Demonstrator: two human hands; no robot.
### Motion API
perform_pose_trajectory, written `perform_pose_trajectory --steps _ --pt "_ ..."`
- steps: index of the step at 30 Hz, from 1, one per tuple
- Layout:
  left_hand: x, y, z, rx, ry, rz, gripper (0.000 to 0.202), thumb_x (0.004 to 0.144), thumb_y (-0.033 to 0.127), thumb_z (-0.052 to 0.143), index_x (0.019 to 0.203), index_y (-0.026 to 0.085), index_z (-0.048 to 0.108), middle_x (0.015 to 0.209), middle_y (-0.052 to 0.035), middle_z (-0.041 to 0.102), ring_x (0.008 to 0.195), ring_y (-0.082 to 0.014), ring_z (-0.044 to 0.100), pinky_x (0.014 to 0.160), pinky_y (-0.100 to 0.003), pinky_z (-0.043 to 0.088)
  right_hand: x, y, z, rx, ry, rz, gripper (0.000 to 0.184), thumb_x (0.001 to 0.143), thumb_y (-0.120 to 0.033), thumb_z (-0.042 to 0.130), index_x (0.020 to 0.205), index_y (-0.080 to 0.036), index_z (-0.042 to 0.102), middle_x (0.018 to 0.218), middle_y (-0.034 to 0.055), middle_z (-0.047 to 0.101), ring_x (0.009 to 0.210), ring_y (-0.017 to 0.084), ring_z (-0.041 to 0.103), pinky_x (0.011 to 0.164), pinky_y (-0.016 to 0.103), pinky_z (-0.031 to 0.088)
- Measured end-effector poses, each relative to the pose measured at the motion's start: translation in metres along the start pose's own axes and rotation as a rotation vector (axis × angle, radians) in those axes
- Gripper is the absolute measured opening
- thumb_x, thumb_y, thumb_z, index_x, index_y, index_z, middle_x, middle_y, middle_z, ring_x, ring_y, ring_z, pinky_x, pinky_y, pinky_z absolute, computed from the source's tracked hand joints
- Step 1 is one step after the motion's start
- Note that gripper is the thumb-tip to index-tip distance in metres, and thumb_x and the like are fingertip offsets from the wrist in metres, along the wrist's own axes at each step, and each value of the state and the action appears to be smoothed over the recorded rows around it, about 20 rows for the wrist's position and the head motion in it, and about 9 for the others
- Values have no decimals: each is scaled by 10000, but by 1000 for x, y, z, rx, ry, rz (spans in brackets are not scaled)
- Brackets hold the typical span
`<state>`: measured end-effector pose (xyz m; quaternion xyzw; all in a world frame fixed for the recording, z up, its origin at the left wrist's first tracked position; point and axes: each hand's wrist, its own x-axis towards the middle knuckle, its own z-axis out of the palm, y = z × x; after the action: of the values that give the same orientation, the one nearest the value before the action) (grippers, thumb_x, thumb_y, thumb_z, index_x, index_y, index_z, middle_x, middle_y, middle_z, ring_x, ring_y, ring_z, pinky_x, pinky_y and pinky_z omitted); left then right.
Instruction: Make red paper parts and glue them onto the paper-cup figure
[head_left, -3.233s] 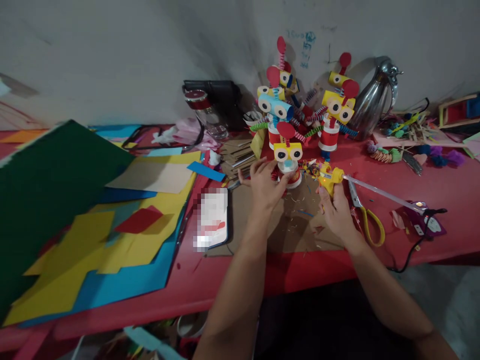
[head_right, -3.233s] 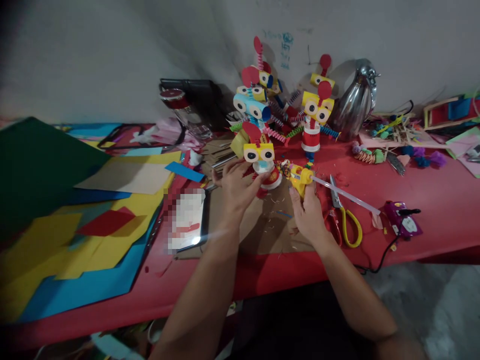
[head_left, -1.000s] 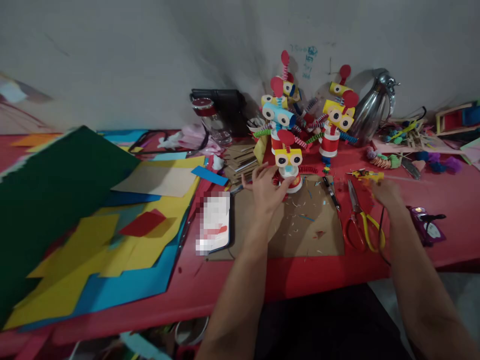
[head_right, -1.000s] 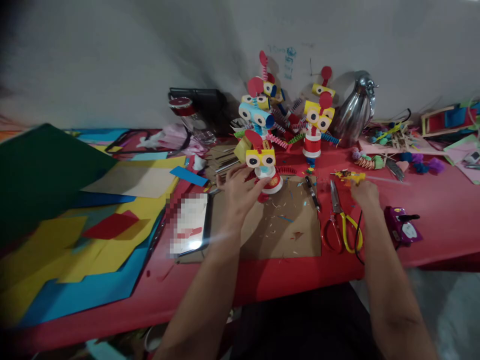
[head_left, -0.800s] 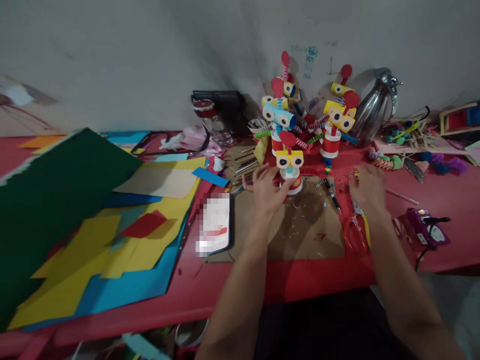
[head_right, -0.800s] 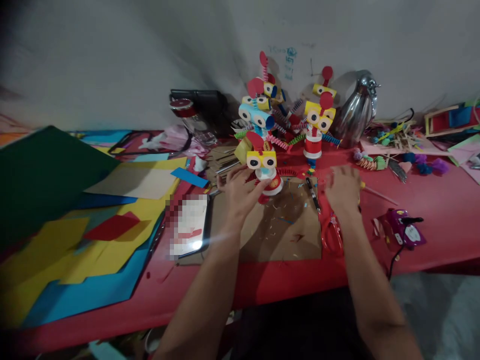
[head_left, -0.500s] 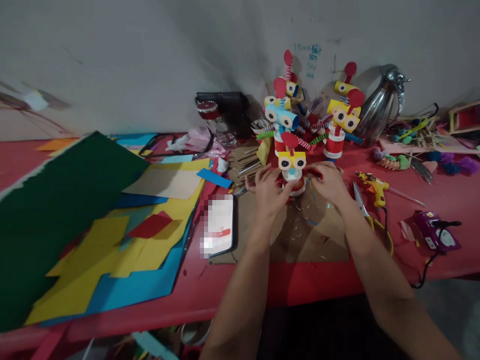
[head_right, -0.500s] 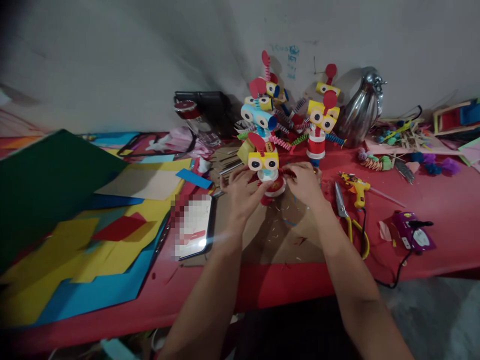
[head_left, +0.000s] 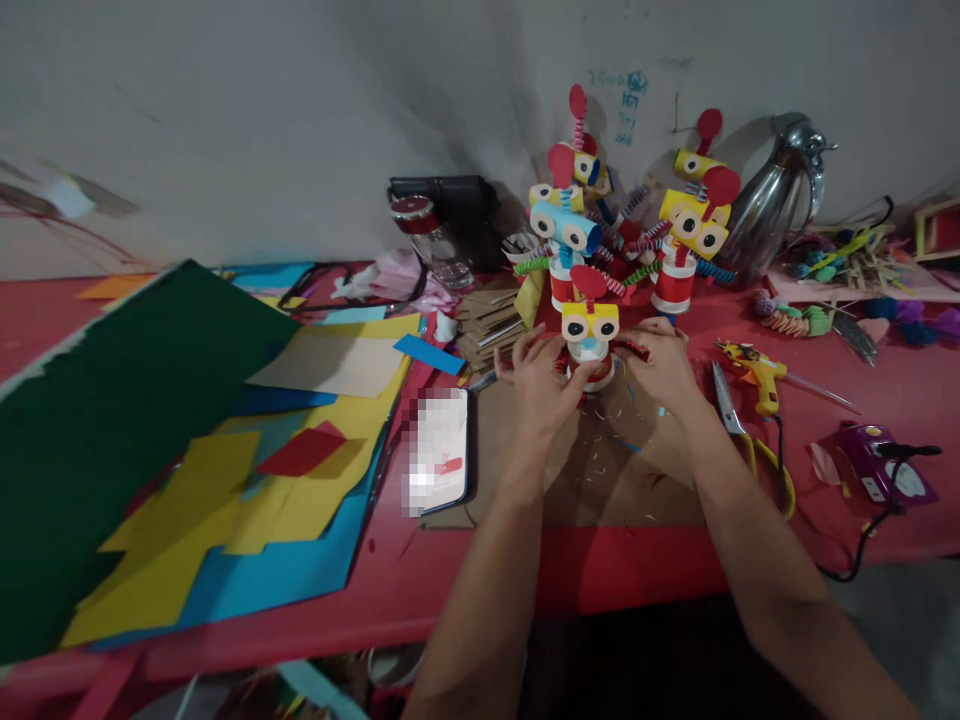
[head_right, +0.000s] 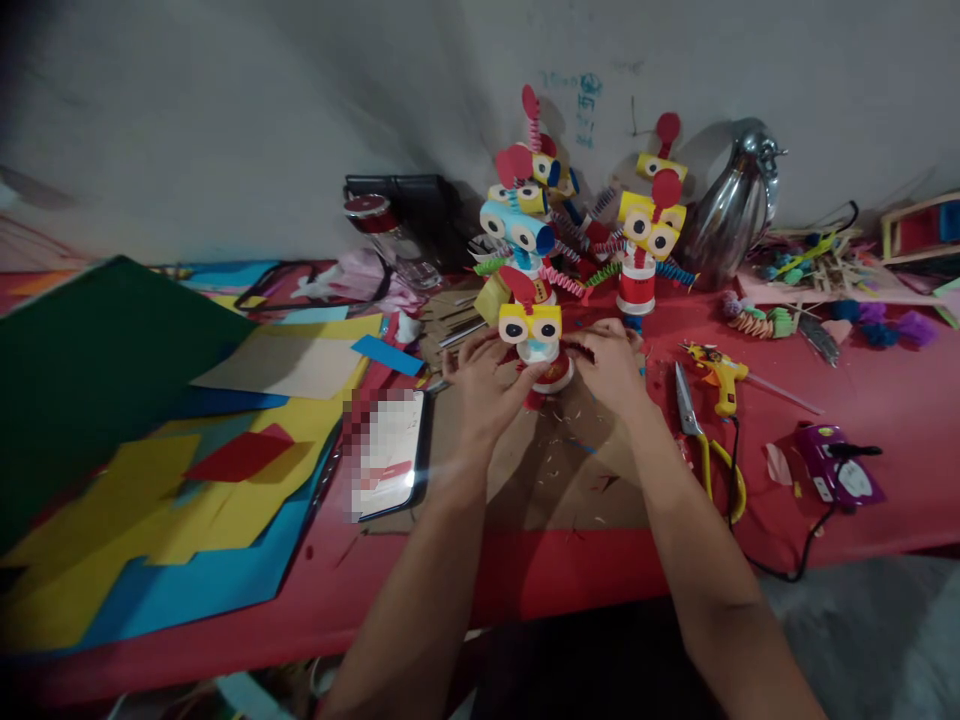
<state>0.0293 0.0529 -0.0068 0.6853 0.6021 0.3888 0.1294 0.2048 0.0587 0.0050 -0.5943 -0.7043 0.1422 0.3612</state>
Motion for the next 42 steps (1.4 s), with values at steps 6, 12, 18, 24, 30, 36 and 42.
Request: perform_pose_trajectory --steps 6,12,18,24,30,36,42 --pt "0 -1 0 -5 12 -1 302 769 450 745 993 249 722 1195 -112 731 1323 -370 498 1167 -644 199 0 -2 1 41 -3 24 308 821 -126 689 1096 -252 745 1013 70 750 1113 298 596 970 486 370" --pt "0 0 1 4 9 -17 322 766 465 742 1006 251 718 1198 -113 729 1325 -380 498 1162 -660 202 -3 3 -2 67 27 36 324 825 -158 677 1138 -239 690 1063 81 771 1181 317 584 1000 527 370" --pt "1 -2 2 -14 12 -15 320 755 439 755 1013 254 713 1186 -122 726 1333 -386 490 1163 -668 215 -4 10 -7 16 51 12 280 804 -141 656 1047 -241 754 1109 85 758 1128 303 600 996 514 399" --pt "0 -1 2 -8 0 -7 338 769 457 734 1035 248 710 1205 -127 720 1340 -383 483 1161 -654 231 -4 6 -3 -7 -7 11 229 839 -162 657 978 -287 789 996 54 769 1068 296 585 944 491 392" --pt "0 5 -2 -3 -19 -15 302 757 455 742 992 267 711 1214 -117 723 1329 -385 493 1169 -664 196 -3 2 0 -20 -17 -17 252 840 -160 655 1015 -280 792 996 74 748 1090 300 564 959 488 369" --pt "0 5 -1 -6 -18 -12 288 759 445 740 980 263 706 1222 -110 721 1343 -376 483 1175 -663 179 -3 1 3 -23 1 -44 264 842 -146 644 1007 -291 790 989 63 750 1069 295 561 932 476 374" --pt "1 -1 1 -16 -28 13 305 773 448 724 1007 254 707 1182 -113 730 1343 -371 485 1157 -622 277 -3 0 2 -28 -7 -21 277 830 -116 658 1004 -285 792 1017 66 757 1084 303 570 941 498 375"
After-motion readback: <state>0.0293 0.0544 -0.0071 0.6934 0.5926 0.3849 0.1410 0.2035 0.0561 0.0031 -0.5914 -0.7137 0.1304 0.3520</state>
